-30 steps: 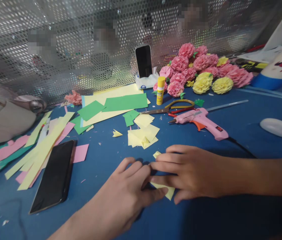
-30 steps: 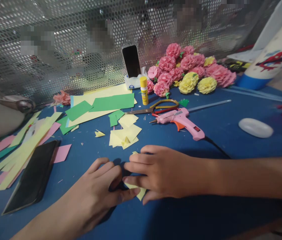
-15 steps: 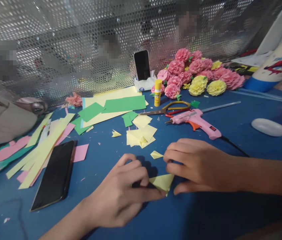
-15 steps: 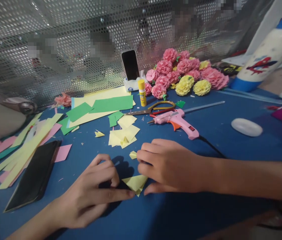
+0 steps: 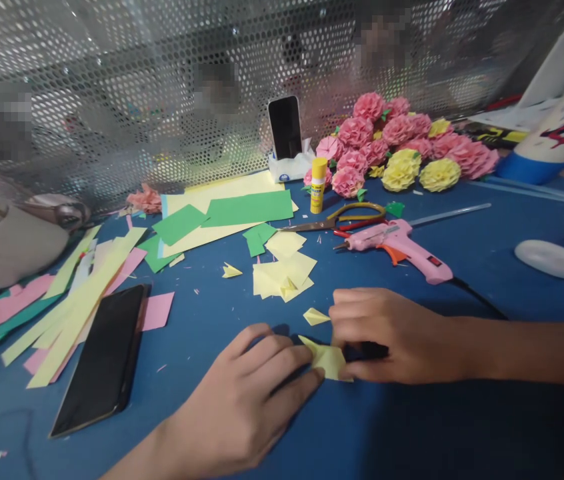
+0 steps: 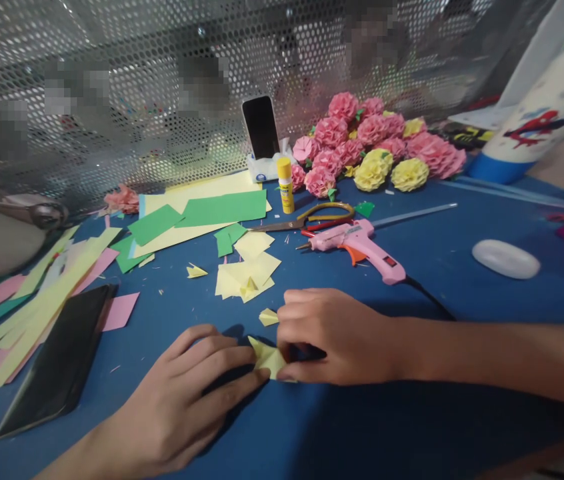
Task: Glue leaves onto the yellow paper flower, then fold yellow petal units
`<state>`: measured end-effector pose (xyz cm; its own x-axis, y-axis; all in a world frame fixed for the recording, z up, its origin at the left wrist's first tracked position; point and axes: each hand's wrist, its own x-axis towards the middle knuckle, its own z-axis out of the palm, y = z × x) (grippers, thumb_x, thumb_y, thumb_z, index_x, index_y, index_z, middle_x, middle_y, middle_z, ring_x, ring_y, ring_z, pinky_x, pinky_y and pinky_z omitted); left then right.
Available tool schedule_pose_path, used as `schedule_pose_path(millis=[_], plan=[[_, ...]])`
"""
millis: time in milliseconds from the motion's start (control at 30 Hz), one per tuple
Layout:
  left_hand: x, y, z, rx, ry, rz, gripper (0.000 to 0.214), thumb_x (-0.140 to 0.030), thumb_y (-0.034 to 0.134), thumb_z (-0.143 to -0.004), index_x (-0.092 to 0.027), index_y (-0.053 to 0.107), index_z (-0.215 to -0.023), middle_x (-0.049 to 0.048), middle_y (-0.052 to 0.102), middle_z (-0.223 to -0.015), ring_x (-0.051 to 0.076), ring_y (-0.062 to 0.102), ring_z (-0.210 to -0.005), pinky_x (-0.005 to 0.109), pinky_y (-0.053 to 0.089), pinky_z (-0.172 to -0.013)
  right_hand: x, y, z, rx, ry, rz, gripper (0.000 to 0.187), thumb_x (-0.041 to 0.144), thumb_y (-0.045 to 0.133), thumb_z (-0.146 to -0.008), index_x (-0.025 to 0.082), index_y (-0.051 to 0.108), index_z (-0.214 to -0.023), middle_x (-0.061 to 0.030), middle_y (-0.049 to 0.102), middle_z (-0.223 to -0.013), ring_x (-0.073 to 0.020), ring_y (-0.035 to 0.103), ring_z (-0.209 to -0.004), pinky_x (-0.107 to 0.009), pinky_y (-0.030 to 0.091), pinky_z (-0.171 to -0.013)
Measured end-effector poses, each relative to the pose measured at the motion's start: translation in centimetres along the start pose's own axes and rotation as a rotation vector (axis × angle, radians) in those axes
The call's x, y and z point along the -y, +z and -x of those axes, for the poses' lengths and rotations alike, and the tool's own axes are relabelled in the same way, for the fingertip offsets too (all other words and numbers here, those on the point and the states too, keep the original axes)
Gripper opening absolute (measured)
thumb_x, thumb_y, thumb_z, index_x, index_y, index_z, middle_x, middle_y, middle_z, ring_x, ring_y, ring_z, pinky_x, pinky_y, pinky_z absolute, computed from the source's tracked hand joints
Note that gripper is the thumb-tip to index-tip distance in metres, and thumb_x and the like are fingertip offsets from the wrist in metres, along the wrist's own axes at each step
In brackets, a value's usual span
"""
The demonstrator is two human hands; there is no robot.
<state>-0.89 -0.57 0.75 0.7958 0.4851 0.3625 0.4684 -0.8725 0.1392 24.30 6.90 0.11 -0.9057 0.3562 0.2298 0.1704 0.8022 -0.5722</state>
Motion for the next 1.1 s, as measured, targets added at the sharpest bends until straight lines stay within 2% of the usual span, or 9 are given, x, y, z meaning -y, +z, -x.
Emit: schedule_pose_path(millis=[100, 267, 367, 500, 667, 800, 967, 1100], plan=[[-0.1, 0.2, 0.2, -0.007, 0.012, -0.028, 0.032, -0.014, 0.039, -0.103, -0.011, 0.067, -0.118, 0.0081, 0.07, -0.113, 0.021, 0.059, -0.097, 0.039, 0.038, -0.096, -0.5, -0.5, 0.1, -0.002, -0.034, -0.087, 0.025, 0.041, 0.065, -0.096, 0.019, 0.062, -0.084, 0.0034, 0.053, -0.072, -0.0139, 0.044, -0.073, -0.027, 0.029, -0.068], [-0.5, 0.4, 0.2, -0.015, 0.036, -0.072, 0.029, -0.011, 0.043, -0.103, -0.01, 0.068, -0.118, 0.005, 0.071, -0.119, 0.019, 0.062, -0.101, 0.038, 0.038, -0.101, -0.9, 0.0, 0.4, -0.096, 0.043, -0.084, 0.027, 0.045, 0.068, -0.093, 0.019, 0.06, -0.092, 0.0031, 0.059, -0.08, -0.0133, 0.048, -0.077, -0.025, 0.032, -0.069], [-0.9, 0.4, 0.2, -0.022, 0.092, -0.124, 0.034, -0.012, 0.038, -0.105, -0.011, 0.069, -0.118, 0.0038, 0.073, -0.118, 0.019, 0.062, -0.105, 0.037, 0.036, -0.104, -0.5, 0.4, 0.5, -0.13, -0.043, 0.025, 0.023, 0.041, 0.057, -0.1, 0.018, 0.059, -0.099, 0.0001, 0.063, -0.088, -0.0148, 0.049, -0.08, -0.027, 0.036, -0.076], [-1.2, 0.1, 0.2, -0.006, 0.162, -0.209, 0.037, -0.012, 0.035, -0.106, -0.012, 0.07, -0.117, 0.0034, 0.074, -0.115, 0.02, 0.062, -0.107, 0.038, 0.036, -0.104, 0.0, 0.6, 0.5, -0.137, -0.175, 0.212, 0.02, 0.028, 0.047, -0.105, 0.017, 0.06, -0.096, -0.0024, 0.064, -0.09, -0.0154, 0.051, -0.079, -0.029, 0.038, -0.08], [-1.3, 0.1, 0.2, -0.052, 0.137, -0.209, 0.036, -0.01, 0.038, -0.104, -0.013, 0.073, -0.106, 0.0014, 0.075, -0.112, 0.018, 0.063, -0.102, 0.036, 0.037, -0.102, 0.1, 0.5, 0.4, -0.184, -0.233, 0.29, 0.022, 0.029, 0.045, -0.106, 0.017, 0.062, -0.102, -0.0029, 0.068, -0.093, -0.0145, 0.057, -0.082, -0.03, 0.041, -0.082], [-1.4, 0.1, 0.3, -0.043, 0.113, -0.22, 0.034, -0.012, 0.039, -0.104, -0.013, 0.072, -0.111, 0.002, 0.072, -0.121, 0.018, 0.06, -0.11, 0.036, 0.036, -0.106, 0.0, 0.1, 0.5, -0.155, -0.286, 0.294, 0.024, 0.03, 0.044, -0.107, 0.017, 0.063, -0.109, -0.0036, 0.07, -0.097, -0.0143, 0.059, -0.084, -0.031, 0.044, -0.084], [-1.5, 0.2, 0.4, -0.03, 0.121, -0.208, 0.033, -0.012, 0.039, -0.104, -0.011, 0.07, -0.117, 0.0008, 0.072, -0.122, 0.017, 0.058, -0.113, 0.033, 0.035, -0.11, 0.0, -0.7, 0.4, -0.178, -0.334, 0.352, 0.013, 0.019, 0.052, -0.102, 0.018, 0.065, -0.102, -0.0028, 0.07, -0.097, -0.0153, 0.056, -0.082, -0.03, 0.045, -0.074], [-1.4, 0.2, 0.3, -0.013, 0.142, -0.215, 0.034, -0.013, 0.038, -0.105, -0.011, 0.07, -0.116, 0.0009, 0.071, -0.123, 0.017, 0.058, -0.113, 0.033, 0.033, -0.112, 0.1, -0.8, 0.4, -0.165, -0.343, 0.346, 0.017, 0.016, 0.047, -0.104, 0.016, 0.063, -0.098, -0.0037, 0.071, -0.098, -0.0143, 0.058, -0.084, -0.03, 0.046, -0.077]])
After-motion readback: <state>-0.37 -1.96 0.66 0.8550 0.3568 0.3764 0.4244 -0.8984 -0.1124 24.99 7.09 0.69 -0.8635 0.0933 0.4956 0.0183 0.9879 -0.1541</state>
